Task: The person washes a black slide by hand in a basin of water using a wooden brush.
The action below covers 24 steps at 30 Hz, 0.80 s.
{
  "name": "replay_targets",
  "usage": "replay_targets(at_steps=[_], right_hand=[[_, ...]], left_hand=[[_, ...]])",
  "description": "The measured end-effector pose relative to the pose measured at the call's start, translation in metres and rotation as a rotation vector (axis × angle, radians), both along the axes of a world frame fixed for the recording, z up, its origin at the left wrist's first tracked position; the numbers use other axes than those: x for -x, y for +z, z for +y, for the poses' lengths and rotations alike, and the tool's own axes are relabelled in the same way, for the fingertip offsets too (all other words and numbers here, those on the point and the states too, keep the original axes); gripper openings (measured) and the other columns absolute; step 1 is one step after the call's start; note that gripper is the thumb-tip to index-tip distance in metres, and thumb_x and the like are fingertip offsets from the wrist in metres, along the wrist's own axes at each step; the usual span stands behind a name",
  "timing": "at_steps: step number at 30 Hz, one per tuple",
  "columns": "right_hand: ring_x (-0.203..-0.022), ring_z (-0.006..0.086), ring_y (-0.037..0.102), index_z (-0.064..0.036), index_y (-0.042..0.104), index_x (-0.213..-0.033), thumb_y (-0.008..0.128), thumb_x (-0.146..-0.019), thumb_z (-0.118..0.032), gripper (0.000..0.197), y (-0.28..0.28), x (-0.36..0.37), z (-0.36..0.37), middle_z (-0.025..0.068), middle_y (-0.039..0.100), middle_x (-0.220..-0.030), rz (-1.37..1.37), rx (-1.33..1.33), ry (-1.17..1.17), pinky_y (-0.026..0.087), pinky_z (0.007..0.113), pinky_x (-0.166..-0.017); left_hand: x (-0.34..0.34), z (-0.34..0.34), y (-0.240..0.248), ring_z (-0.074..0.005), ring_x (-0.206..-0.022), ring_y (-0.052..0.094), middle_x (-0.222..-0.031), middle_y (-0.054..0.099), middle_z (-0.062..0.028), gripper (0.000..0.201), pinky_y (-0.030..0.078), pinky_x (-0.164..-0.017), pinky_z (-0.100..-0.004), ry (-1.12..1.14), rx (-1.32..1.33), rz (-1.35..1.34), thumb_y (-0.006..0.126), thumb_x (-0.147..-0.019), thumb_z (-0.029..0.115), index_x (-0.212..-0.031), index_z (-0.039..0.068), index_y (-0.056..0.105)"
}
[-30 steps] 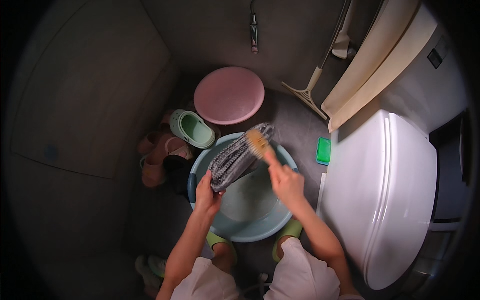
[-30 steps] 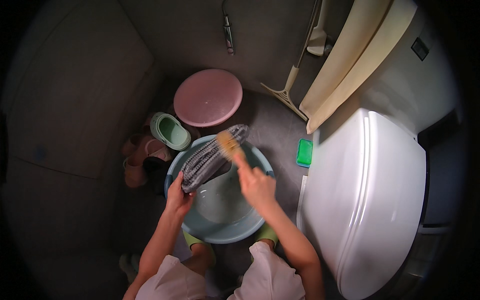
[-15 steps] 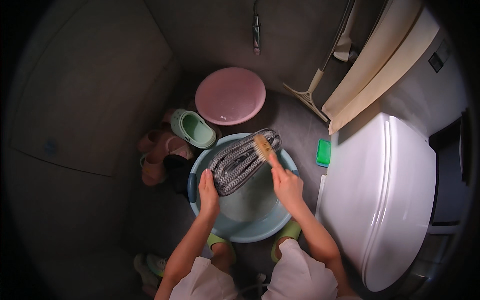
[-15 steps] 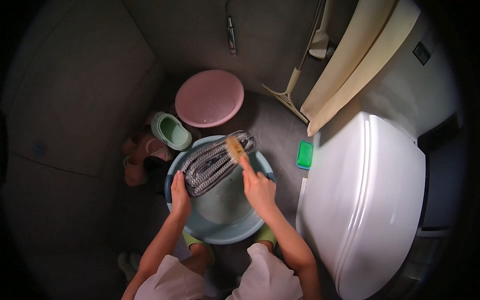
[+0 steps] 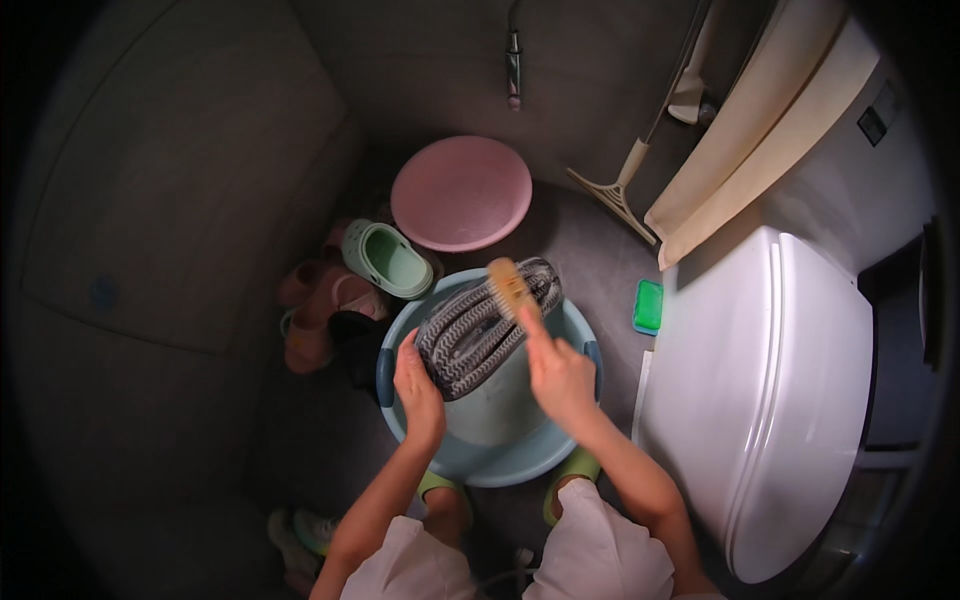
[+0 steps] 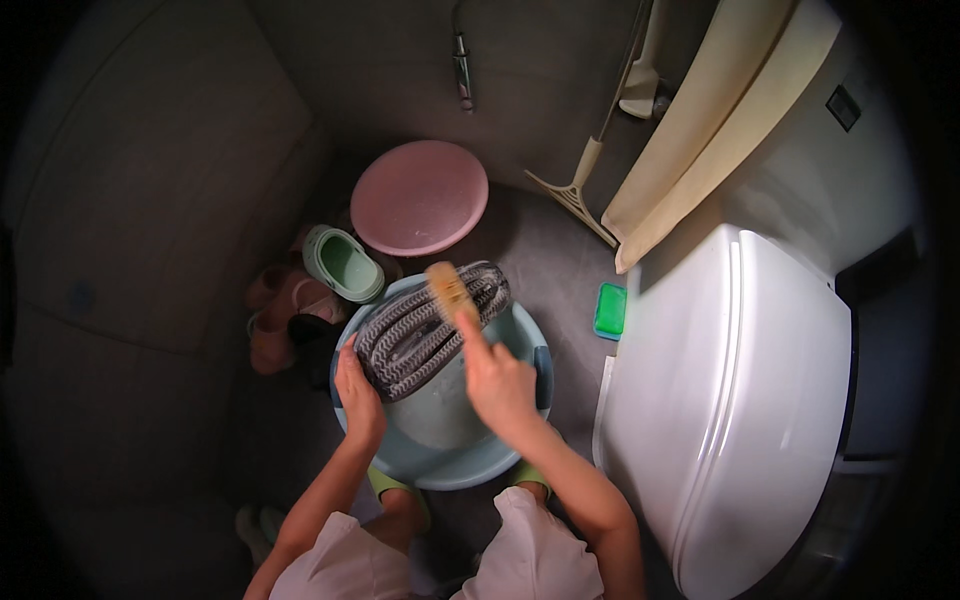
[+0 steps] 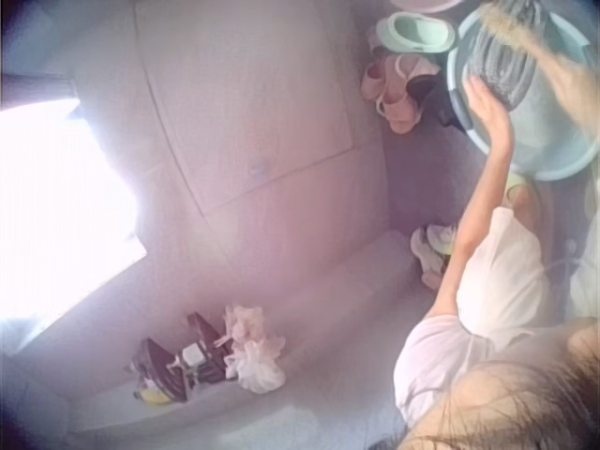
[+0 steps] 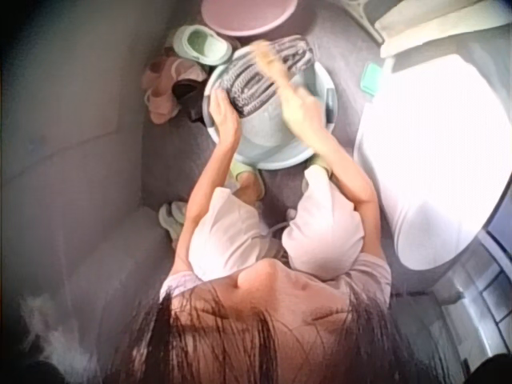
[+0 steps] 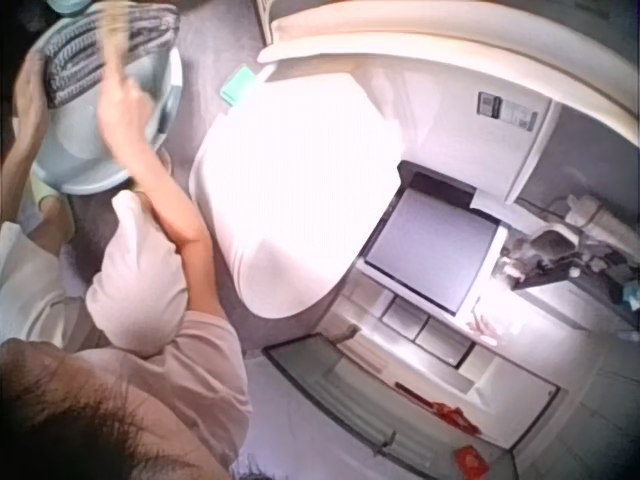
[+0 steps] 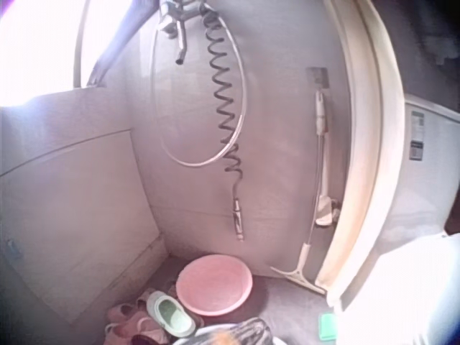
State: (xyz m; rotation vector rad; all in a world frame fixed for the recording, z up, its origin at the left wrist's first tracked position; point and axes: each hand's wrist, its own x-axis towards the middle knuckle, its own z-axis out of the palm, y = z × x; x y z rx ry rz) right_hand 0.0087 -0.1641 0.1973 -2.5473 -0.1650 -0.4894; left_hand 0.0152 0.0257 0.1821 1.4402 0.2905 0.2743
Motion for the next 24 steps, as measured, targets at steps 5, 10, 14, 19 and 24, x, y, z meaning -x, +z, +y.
replay_targets(at_steps=[5, 10, 14, 19, 24], right_hand=[[-0.04, 0.0231, 0.053, -0.0241, 0.051, -0.14, 0.062, -0.087, -0.019, 0.054, 0.012, 0.017, 0.024, 0.0053, 0.047, -0.052, -0.081, 0.051, 0.159, 0.046, 0.038, -0.039], [-0.048, 0.0291, 0.061, -0.025, 0.05, -0.139, 0.056, -0.092, -0.018, 0.048, -0.029, -0.048, -0.043, 0.012, 0.059, -0.058, 0.017, 0.067, -0.216, 0.047, 0.042, -0.042], [-0.054, 0.0352, 0.061, -0.0263, 0.05, -0.139, 0.058, -0.091, -0.017, 0.049, 0.005, -0.017, -0.013, 0.0146, 0.06, -0.063, 0.167, 0.025, -0.107, 0.048, 0.047, -0.049], [-0.05, 0.0329, 0.058, -0.0284, 0.046, -0.143, 0.06, -0.09, -0.016, 0.056, 0.012, 0.009, 0.008, 0.013, 0.056, -0.061, 0.074, -0.04, 0.065, 0.049, 0.045, -0.049], [-0.063, 0.0402, 0.064, -0.0249, 0.045, -0.142, 0.056, -0.093, -0.018, 0.05, -0.028, -0.04, -0.044, 0.02, 0.064, -0.068, 0.189, -0.109, -0.222, 0.049, 0.051, -0.056]], left_hand=[[0.005, 0.001, 0.019, -0.013, -0.095, 0.058, -0.106, 0.062, -0.0054, 0.038, 0.046, -0.086, -0.0259, -0.067, -0.058, 0.11, 0.067, -0.09, 0.012, -0.123, -0.003, 0.054], [0.01, 0.008, 0.017, -0.0113, -0.09, 0.056, -0.099, 0.061, -0.0047, 0.037, 0.045, -0.082, -0.0249, -0.111, -0.292, 0.104, 0.071, -0.086, 0.015, -0.115, -0.002, 0.055], [0.013, 0.012, 0.014, -0.0087, -0.08, 0.057, -0.088, 0.065, -0.005, 0.033, 0.047, -0.073, -0.0237, -0.101, -0.375, 0.025, 0.074, -0.084, 0.016, -0.105, -0.001, 0.055], [0.015, 0.017, 0.009, -0.0091, -0.079, 0.056, -0.086, 0.063, -0.0051, 0.031, 0.047, -0.073, -0.0245, -0.123, -0.436, 0.019, 0.073, -0.085, 0.017, -0.104, 0.0, 0.055], [0.015, 0.014, 0.004, -0.01, -0.08, 0.055, -0.086, 0.062, -0.0055, 0.03, 0.046, -0.076, -0.0252, -0.112, -0.39, 0.072, 0.071, -0.087, 0.019, -0.103, 0.0, 0.054]])
